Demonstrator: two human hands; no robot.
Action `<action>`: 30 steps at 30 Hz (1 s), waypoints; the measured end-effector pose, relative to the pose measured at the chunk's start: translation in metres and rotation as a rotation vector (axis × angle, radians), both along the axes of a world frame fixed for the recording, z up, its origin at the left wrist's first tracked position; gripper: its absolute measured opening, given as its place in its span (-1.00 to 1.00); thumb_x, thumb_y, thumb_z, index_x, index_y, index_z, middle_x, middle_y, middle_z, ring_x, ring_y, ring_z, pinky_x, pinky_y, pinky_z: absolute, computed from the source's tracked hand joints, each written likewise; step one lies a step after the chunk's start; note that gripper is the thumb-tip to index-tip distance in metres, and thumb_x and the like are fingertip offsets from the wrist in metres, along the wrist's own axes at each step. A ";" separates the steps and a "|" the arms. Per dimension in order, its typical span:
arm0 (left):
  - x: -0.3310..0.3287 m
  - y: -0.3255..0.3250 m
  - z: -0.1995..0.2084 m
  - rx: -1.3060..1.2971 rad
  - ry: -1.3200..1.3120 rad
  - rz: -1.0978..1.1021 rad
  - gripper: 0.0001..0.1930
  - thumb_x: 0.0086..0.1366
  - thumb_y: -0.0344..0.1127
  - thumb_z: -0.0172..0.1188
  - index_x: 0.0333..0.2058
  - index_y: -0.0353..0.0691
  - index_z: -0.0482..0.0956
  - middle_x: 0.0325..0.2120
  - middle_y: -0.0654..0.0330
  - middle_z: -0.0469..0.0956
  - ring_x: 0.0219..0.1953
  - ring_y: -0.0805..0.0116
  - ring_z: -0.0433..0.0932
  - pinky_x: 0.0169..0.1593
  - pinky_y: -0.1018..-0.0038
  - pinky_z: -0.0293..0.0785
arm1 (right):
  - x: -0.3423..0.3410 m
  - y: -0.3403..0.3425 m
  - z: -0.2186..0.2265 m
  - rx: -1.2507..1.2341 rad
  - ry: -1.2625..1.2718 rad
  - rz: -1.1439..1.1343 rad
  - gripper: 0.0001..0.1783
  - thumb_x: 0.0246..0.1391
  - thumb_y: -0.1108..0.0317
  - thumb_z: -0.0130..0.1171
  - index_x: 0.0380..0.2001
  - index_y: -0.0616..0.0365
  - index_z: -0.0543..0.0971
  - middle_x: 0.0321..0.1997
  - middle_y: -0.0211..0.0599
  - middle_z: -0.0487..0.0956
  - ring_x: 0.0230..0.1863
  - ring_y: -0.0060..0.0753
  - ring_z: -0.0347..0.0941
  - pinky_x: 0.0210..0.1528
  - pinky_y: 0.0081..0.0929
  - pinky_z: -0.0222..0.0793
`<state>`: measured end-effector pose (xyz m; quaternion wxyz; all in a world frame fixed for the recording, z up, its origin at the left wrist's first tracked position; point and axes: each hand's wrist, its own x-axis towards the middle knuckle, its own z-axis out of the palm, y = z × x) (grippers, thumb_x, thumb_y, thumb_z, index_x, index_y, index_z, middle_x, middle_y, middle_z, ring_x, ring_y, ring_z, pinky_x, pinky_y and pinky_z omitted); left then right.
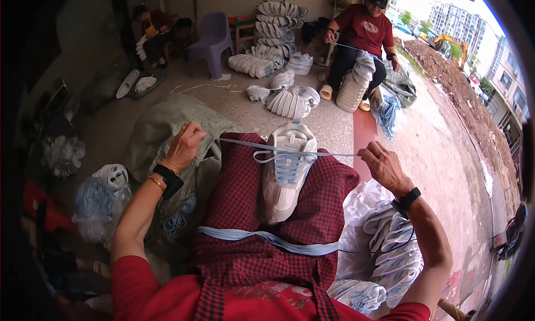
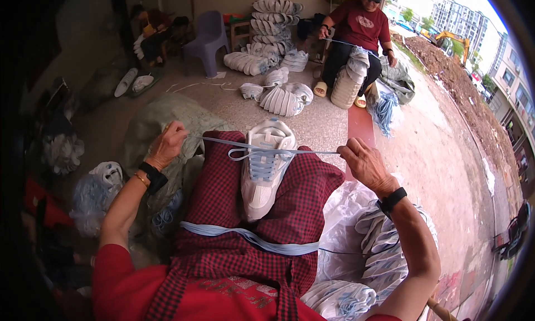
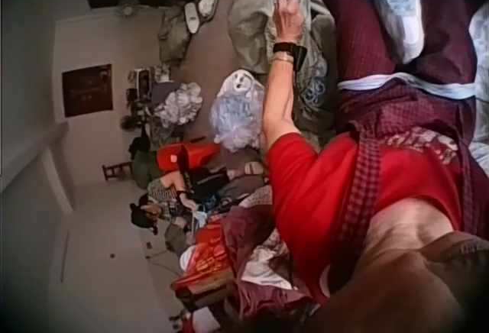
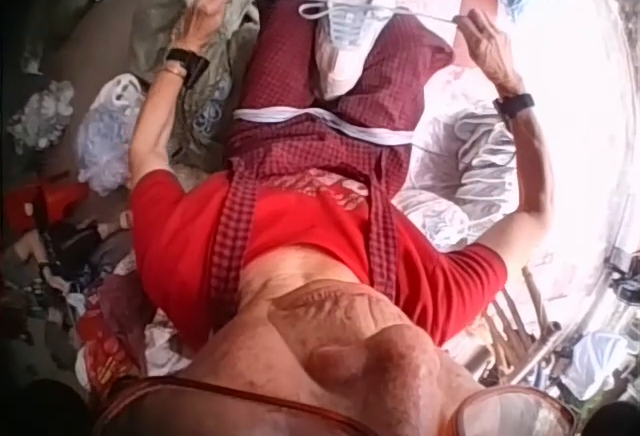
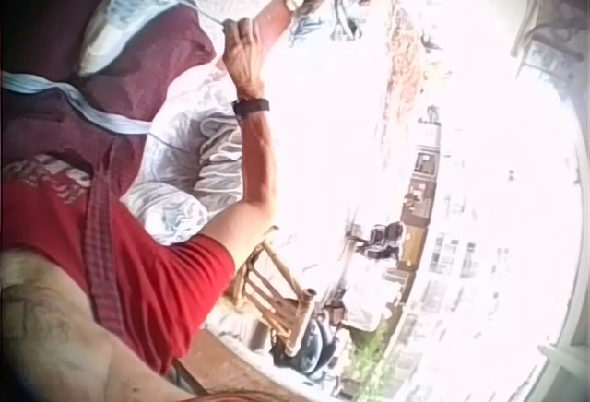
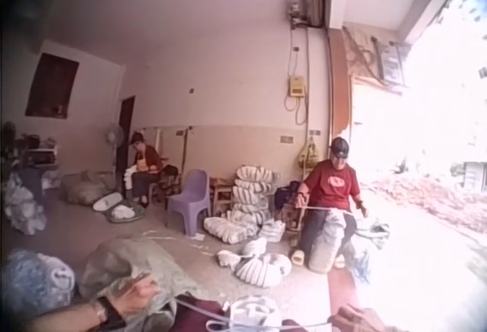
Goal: Lace a white athletic shoe in a factory or workshop setting.
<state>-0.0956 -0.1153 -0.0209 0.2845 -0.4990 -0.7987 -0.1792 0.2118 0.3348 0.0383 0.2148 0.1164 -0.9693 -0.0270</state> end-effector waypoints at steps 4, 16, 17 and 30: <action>-0.010 0.026 -0.017 0.024 0.010 0.040 -0.77 0.10 -0.59 0.12 -0.25 -0.30 0.62 -0.26 0.09 0.41 -0.18 0.05 0.44 -0.09 0.23 0.46 | 0.016 0.027 0.006 0.045 0.037 -0.157 -0.81 0.04 0.53 0.10 -0.24 0.10 0.55 -0.28 -0.29 0.43 -0.17 -0.21 0.45 -0.29 -0.28 0.45; 0.074 0.181 0.060 0.072 -0.262 -0.418 -0.83 0.09 -0.54 0.15 -0.32 -0.32 0.65 -0.40 0.05 0.57 -0.32 0.16 0.60 -0.23 0.31 0.51 | -0.023 -0.067 0.002 -1.076 0.518 0.145 -0.78 0.13 0.55 0.26 -0.13 0.30 0.64 -0.30 -0.28 0.61 -0.25 -0.50 0.57 -0.22 -0.57 0.47; 0.079 0.190 0.058 0.071 -0.266 -0.426 -0.83 0.09 -0.54 0.15 -0.32 -0.32 0.65 -0.40 0.05 0.57 -0.32 0.16 0.60 -0.23 0.31 0.51 | -0.035 -0.072 -0.008 -1.288 0.440 0.192 -0.80 0.15 0.50 0.27 -0.16 0.33 0.64 -0.31 -0.30 0.62 -0.27 -0.53 0.58 -0.22 -0.59 0.47; 0.088 0.193 0.058 -0.144 -0.774 -0.487 -0.84 -0.02 -0.42 0.21 -0.43 -0.32 0.68 -0.64 0.22 0.50 -0.54 0.47 0.41 -0.42 0.45 0.37 | -0.068 -0.108 -0.056 -1.640 0.037 0.096 -0.87 0.21 0.41 0.27 -0.31 0.25 0.55 -0.44 -0.41 0.61 -0.46 -0.68 0.50 -0.40 -0.69 0.41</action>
